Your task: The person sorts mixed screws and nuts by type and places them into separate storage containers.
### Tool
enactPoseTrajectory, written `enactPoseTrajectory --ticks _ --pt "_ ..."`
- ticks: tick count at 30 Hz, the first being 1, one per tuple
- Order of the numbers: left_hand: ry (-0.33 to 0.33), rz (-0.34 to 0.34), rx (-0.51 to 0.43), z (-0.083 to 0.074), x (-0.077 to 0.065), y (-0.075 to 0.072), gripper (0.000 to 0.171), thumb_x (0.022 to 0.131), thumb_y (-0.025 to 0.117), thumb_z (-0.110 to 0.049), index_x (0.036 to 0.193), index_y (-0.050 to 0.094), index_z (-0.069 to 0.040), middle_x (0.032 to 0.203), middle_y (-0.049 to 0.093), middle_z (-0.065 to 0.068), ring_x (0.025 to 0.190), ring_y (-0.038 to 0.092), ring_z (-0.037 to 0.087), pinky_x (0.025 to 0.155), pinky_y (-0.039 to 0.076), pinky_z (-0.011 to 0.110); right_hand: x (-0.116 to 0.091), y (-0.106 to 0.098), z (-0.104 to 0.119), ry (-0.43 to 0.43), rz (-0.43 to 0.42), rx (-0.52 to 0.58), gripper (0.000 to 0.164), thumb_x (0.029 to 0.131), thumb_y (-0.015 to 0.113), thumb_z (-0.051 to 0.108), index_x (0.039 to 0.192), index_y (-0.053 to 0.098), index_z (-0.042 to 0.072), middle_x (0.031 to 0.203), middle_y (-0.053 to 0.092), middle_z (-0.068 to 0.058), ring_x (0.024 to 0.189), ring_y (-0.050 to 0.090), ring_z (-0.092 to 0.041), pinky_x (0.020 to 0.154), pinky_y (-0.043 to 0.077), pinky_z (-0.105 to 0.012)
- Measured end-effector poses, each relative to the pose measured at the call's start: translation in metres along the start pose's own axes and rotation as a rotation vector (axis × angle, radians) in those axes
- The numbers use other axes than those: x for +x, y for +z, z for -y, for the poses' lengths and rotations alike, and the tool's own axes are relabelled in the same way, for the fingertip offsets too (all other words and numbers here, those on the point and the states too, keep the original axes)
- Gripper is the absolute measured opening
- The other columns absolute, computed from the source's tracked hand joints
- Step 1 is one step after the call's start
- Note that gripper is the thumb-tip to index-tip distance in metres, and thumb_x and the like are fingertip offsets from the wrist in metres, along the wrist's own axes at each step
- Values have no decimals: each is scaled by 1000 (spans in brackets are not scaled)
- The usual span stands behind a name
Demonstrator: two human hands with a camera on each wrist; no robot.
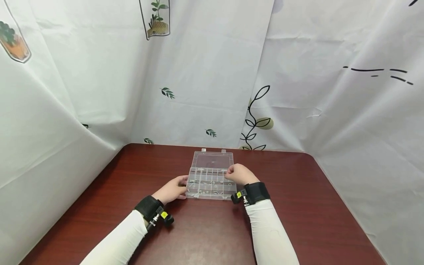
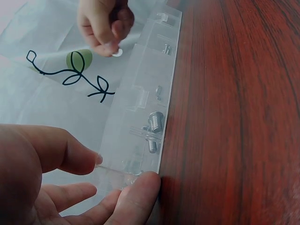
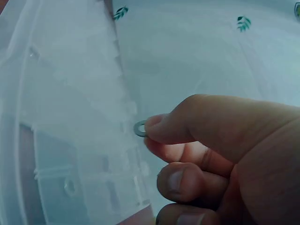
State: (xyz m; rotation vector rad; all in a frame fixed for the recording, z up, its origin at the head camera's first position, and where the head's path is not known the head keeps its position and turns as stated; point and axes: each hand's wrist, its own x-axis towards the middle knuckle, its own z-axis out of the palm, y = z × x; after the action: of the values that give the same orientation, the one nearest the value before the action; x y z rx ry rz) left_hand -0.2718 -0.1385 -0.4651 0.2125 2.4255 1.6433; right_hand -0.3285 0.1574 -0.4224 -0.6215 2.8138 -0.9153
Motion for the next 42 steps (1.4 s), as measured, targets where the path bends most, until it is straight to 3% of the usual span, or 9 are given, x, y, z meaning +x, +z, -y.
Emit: enactPoseTrajectory --ticks 10,17,24,36,39,42 --pt "-2 -4 2 -2 0 0 62 90 54 2 149 34 6 128 54 25 96 65 27 73 60 39 3 6 -20 62 30 37 21 84 62 8 65 55 13 59 40 5 58 38 -12 55 32 -26" --pt "8 5 7 -1 2 0 61 91 54 2 148 35 6 127 55 25 96 66 28 73 60 40 1 7 -20 42 17 29 12 85 67 7 73 63 7 65 46 5 61 42 -13 57 35 -27" --pt "12 15 3 -2 6 3 61 91 54 2 149 35 6 127 55 24 96 65 27 72 60 39 -3 6 -22 77 15 20 9 86 67 8 77 68 7 67 53 3 62 42 -13 56 35 -27" --pt "11 31 16 -7 9 8 61 91 55 1 148 35 6 129 53 25 98 65 29 73 60 40 -8 -1 -26 65 -11 -25 9 88 67 15 81 68 10 75 61 2 70 50 -14 66 42 -30" --pt "3 34 22 -6 7 3 62 91 56 -2 149 35 5 133 51 26 99 65 27 72 60 39 -9 0 -22 63 -31 -29 11 90 67 18 81 67 11 73 59 2 70 51 -14 67 43 -30" --pt "2 -11 105 -8 1 -7 62 93 58 -6 149 36 3 137 49 26 96 65 27 72 60 38 -9 3 -12 52 -53 -33 14 92 66 22 83 66 12 73 58 1 69 51 -15 65 43 -30"
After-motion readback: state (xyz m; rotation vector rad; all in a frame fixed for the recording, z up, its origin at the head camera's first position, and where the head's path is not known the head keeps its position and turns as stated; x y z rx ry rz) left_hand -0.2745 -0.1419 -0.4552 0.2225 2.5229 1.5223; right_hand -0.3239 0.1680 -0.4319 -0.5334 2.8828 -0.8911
